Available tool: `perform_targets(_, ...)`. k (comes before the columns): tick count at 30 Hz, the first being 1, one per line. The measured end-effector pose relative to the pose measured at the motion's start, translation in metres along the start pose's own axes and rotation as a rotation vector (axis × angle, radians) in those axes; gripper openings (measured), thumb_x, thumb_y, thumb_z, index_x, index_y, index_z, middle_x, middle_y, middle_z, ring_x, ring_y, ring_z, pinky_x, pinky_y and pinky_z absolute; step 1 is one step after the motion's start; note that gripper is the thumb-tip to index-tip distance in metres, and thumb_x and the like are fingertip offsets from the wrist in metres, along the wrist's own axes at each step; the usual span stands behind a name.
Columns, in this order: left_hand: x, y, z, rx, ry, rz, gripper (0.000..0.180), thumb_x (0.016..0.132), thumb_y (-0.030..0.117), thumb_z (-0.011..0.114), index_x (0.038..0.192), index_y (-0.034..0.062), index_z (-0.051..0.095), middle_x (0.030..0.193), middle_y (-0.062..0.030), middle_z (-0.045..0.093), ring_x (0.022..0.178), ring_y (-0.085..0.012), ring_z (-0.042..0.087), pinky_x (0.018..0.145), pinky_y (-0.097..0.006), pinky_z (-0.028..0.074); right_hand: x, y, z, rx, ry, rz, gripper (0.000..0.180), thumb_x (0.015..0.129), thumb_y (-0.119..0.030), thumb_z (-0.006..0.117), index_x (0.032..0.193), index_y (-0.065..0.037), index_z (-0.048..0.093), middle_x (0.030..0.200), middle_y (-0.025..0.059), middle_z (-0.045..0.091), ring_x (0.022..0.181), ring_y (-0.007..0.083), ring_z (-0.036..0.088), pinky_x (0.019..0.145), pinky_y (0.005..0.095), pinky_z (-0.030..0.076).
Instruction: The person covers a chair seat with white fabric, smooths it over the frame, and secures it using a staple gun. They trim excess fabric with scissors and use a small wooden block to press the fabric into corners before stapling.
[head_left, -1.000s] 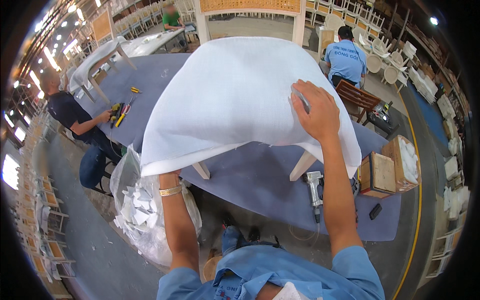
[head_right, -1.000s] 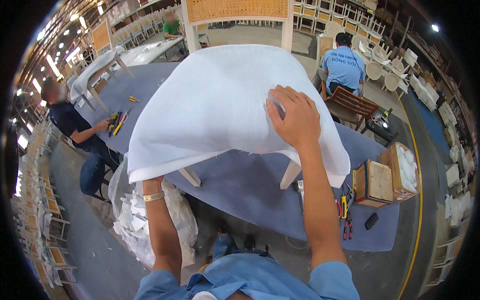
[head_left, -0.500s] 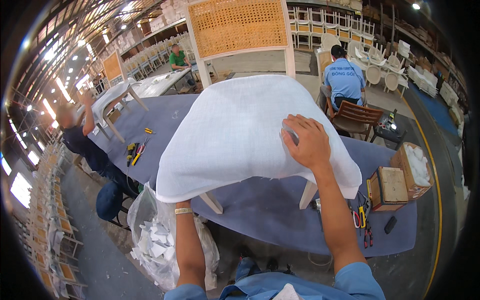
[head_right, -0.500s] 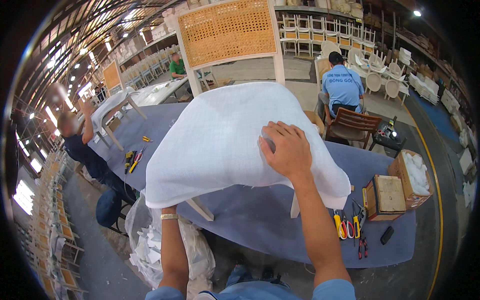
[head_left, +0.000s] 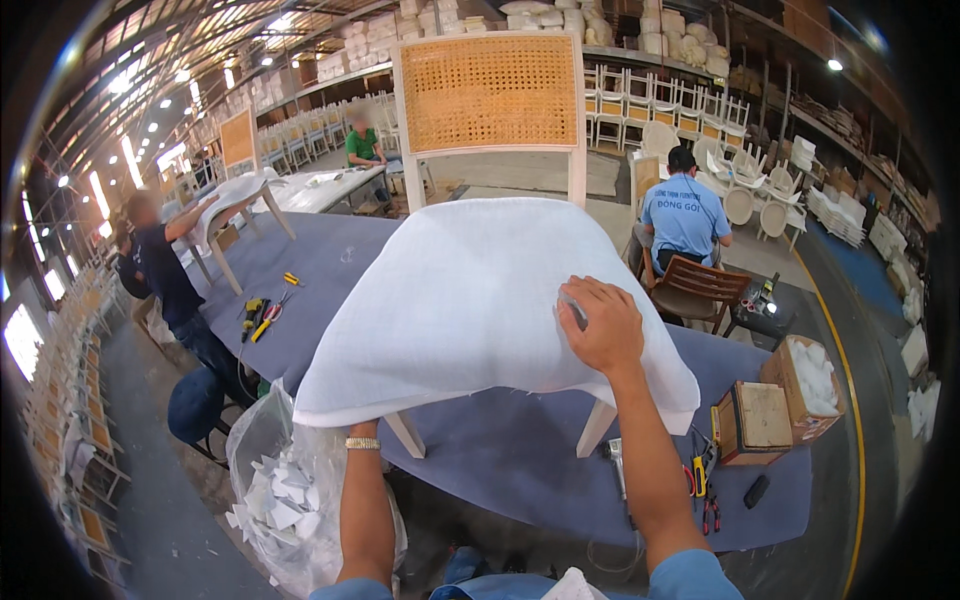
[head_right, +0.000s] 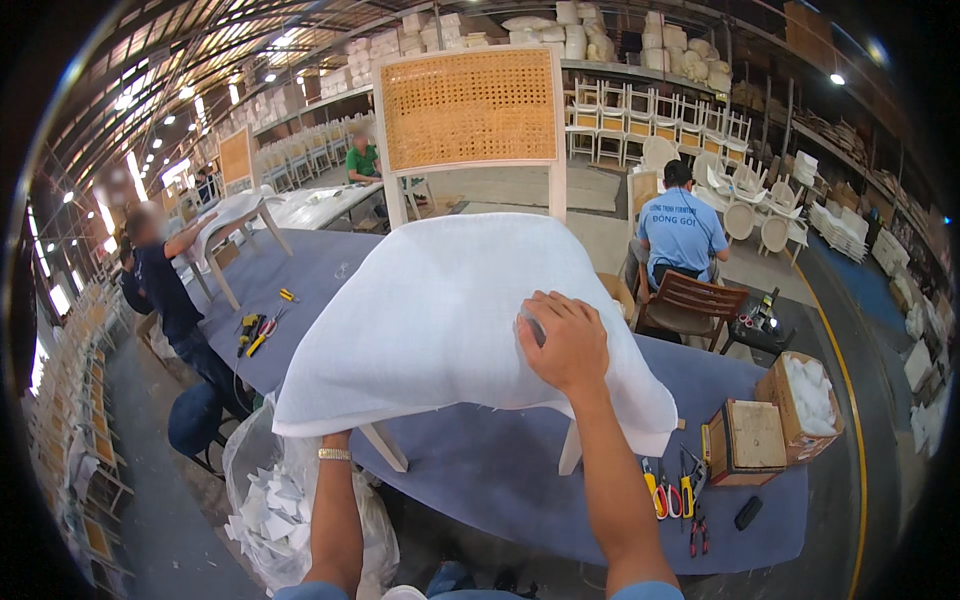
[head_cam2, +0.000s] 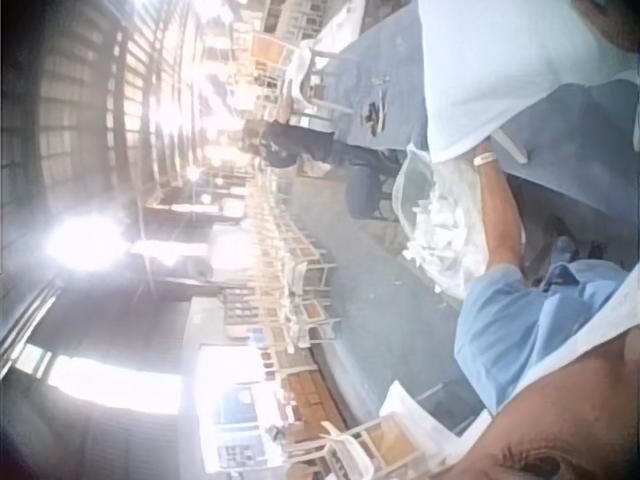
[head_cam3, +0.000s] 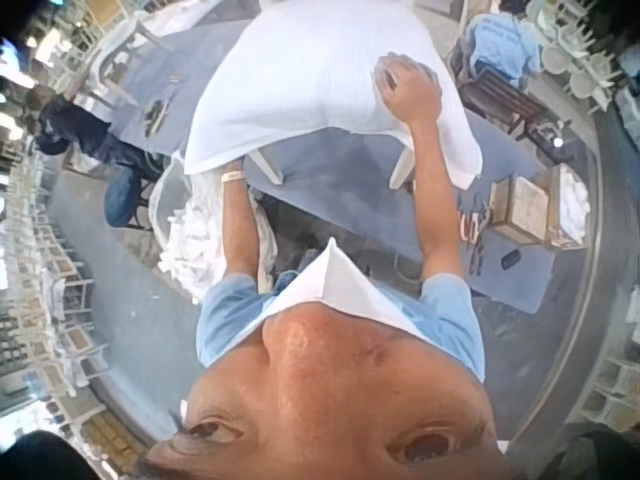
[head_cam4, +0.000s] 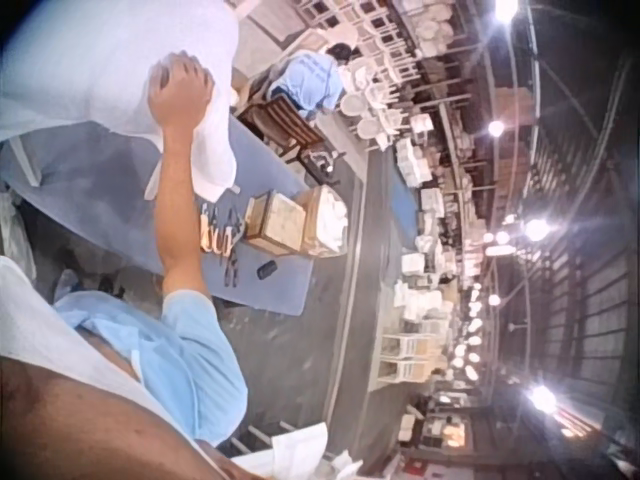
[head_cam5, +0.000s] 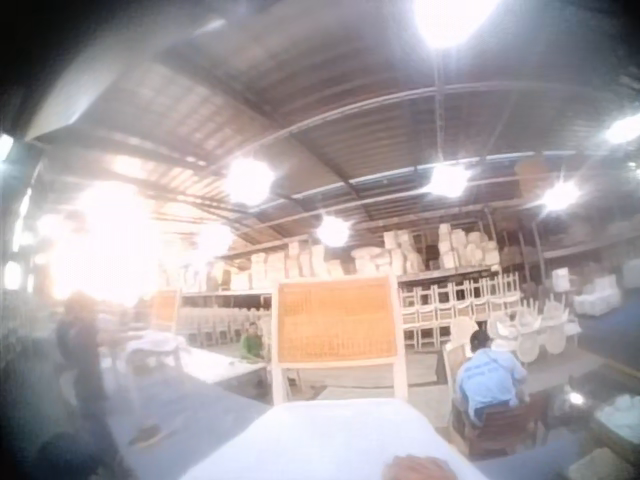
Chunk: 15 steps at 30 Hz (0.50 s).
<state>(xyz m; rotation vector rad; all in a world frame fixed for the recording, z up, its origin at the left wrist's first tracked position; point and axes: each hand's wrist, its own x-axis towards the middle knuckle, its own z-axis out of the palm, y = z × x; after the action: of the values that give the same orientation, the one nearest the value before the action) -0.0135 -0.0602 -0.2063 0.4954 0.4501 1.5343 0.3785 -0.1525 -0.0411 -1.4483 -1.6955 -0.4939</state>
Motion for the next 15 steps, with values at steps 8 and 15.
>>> perform_targets(8, 0.001, -0.007, 0.0, -0.011, 0.007, -0.008, 0.055, 0.095, 0.028, 0.068, 0.142, 0.006, 0.051, 0.141, -0.0141, 0.057, 0.125, -0.0332, 0.058, 0.107, -0.046, 0.045, -0.005, 0.005, 0.003, 0.003, 0.011, -0.016, 0.024, 0.089, -0.026, 0.065, 0.107, -0.012, 0.074, 0.118, 0.0066, 0.072, 0.116, 0.0259, 0.064, 0.104, 0.0417, 0.043)
perform_targets(15, -0.006, -0.004, -0.009, -0.021, -0.016, 0.012, 0.055, 0.095, 0.028, 0.068, 0.141, 0.0058, 0.051, 0.141, -0.0143, 0.057, 0.125, -0.0333, 0.058, 0.107, -0.046, 0.045, 0.004, 0.01, 0.007, 0.03, 0.025, -0.024, 0.025, 0.089, -0.027, 0.066, 0.105, -0.01, 0.075, 0.114, 0.0097, 0.073, 0.112, 0.0292, 0.066, 0.099, 0.0423, 0.048)
